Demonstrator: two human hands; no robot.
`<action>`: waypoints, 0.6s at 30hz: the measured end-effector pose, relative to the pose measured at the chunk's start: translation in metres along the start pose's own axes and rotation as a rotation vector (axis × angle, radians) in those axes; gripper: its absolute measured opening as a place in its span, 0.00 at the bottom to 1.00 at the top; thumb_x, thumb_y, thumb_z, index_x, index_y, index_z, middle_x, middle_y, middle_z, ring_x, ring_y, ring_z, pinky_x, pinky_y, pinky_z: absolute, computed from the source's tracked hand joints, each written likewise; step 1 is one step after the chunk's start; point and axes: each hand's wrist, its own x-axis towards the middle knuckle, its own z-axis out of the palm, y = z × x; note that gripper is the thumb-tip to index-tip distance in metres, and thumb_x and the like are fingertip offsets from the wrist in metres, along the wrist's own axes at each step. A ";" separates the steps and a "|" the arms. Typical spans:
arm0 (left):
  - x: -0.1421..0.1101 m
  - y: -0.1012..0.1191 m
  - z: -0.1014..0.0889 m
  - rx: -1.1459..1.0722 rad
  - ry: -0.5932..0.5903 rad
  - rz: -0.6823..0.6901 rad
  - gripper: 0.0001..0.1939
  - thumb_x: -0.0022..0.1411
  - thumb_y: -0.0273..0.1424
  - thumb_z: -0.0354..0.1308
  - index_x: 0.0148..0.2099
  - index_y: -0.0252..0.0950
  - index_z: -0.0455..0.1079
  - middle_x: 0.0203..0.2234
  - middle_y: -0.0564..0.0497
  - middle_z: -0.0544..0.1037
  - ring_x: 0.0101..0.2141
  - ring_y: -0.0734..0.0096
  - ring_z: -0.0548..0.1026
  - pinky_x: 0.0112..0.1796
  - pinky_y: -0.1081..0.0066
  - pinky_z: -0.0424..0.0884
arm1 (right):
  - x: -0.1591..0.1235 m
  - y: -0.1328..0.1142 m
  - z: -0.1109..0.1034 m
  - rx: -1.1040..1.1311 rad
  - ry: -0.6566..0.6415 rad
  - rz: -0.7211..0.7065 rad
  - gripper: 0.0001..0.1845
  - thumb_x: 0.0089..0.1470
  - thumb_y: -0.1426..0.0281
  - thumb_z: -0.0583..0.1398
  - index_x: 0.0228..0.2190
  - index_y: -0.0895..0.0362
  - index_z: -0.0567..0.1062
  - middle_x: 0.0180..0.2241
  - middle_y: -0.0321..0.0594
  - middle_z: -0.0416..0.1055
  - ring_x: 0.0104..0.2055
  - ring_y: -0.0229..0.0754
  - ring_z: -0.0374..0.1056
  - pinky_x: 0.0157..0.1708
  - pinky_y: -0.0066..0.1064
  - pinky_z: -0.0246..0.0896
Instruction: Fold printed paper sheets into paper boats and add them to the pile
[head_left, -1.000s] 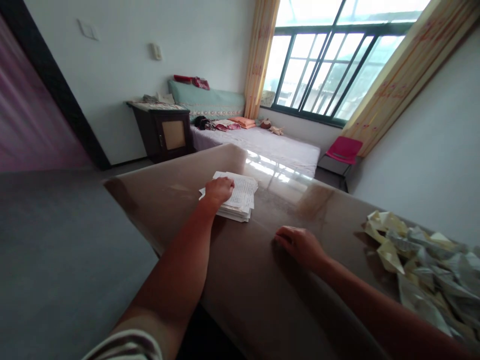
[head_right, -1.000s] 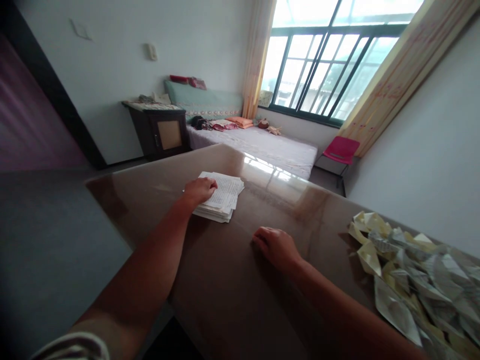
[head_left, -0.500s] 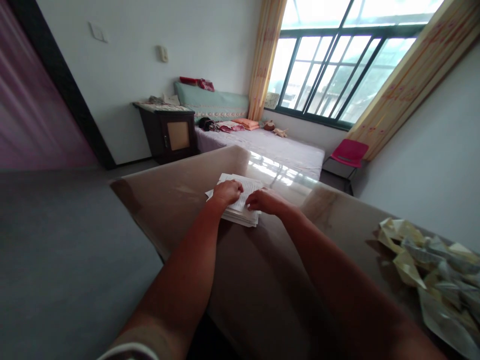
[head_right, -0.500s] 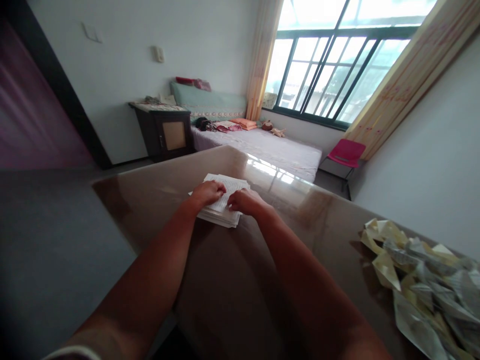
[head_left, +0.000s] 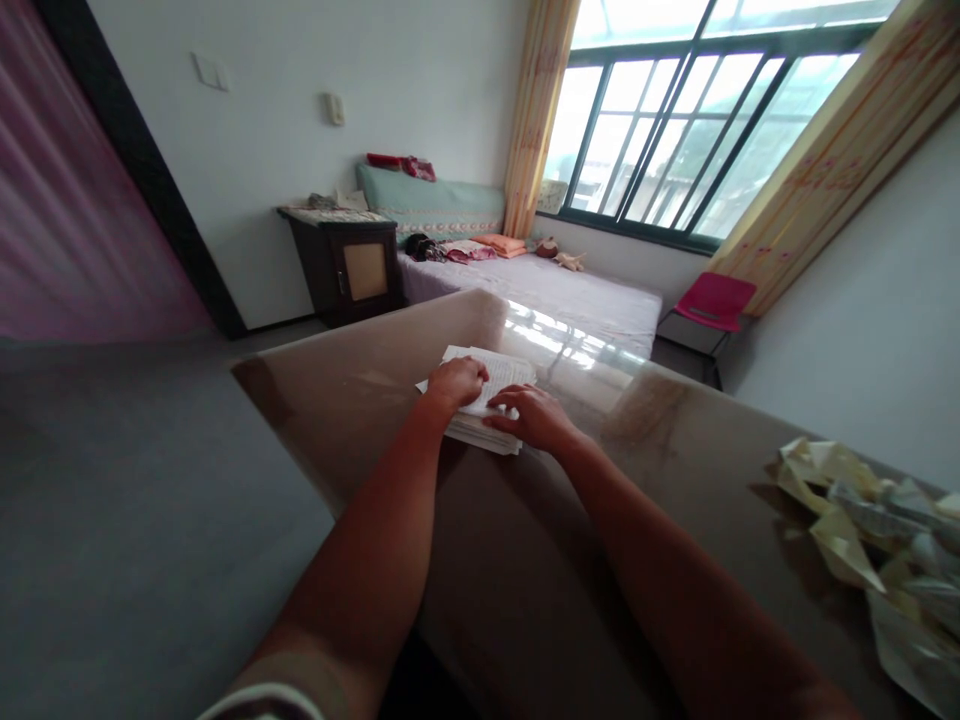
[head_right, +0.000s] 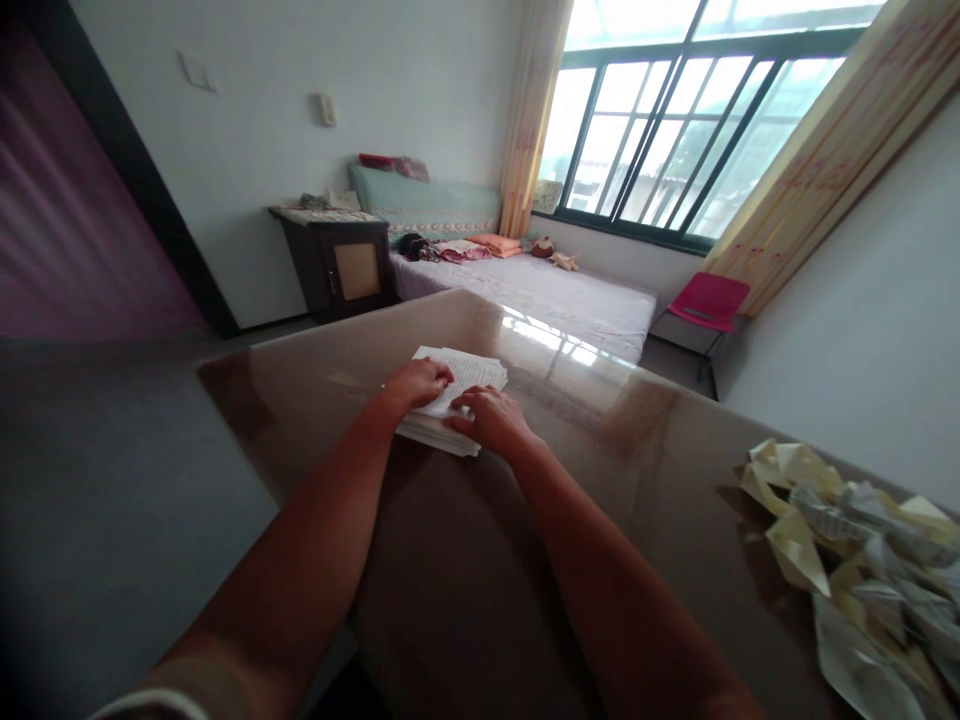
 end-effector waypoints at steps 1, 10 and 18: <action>0.000 0.000 0.000 -0.003 0.000 0.000 0.15 0.60 0.32 0.51 0.46 0.43 0.75 0.46 0.47 0.77 0.44 0.60 0.74 0.45 0.66 0.68 | 0.000 -0.003 -0.002 -0.009 -0.006 0.011 0.19 0.56 0.54 0.58 0.44 0.49 0.77 0.43 0.40 0.75 0.45 0.45 0.68 0.45 0.34 0.60; -0.003 0.000 -0.002 -0.051 -0.008 0.009 0.15 0.58 0.30 0.53 0.45 0.40 0.77 0.42 0.49 0.79 0.40 0.65 0.75 0.41 0.72 0.68 | 0.000 -0.002 -0.011 0.015 -0.035 0.137 0.15 0.58 0.61 0.55 0.39 0.48 0.81 0.39 0.38 0.79 0.42 0.45 0.72 0.41 0.29 0.59; -0.004 -0.001 -0.005 -0.112 -0.014 0.011 0.14 0.57 0.29 0.54 0.43 0.39 0.77 0.37 0.48 0.80 0.37 0.66 0.75 0.38 0.72 0.68 | 0.003 0.007 -0.003 0.157 0.022 0.188 0.13 0.56 0.66 0.57 0.34 0.52 0.82 0.35 0.38 0.79 0.37 0.42 0.72 0.36 0.27 0.60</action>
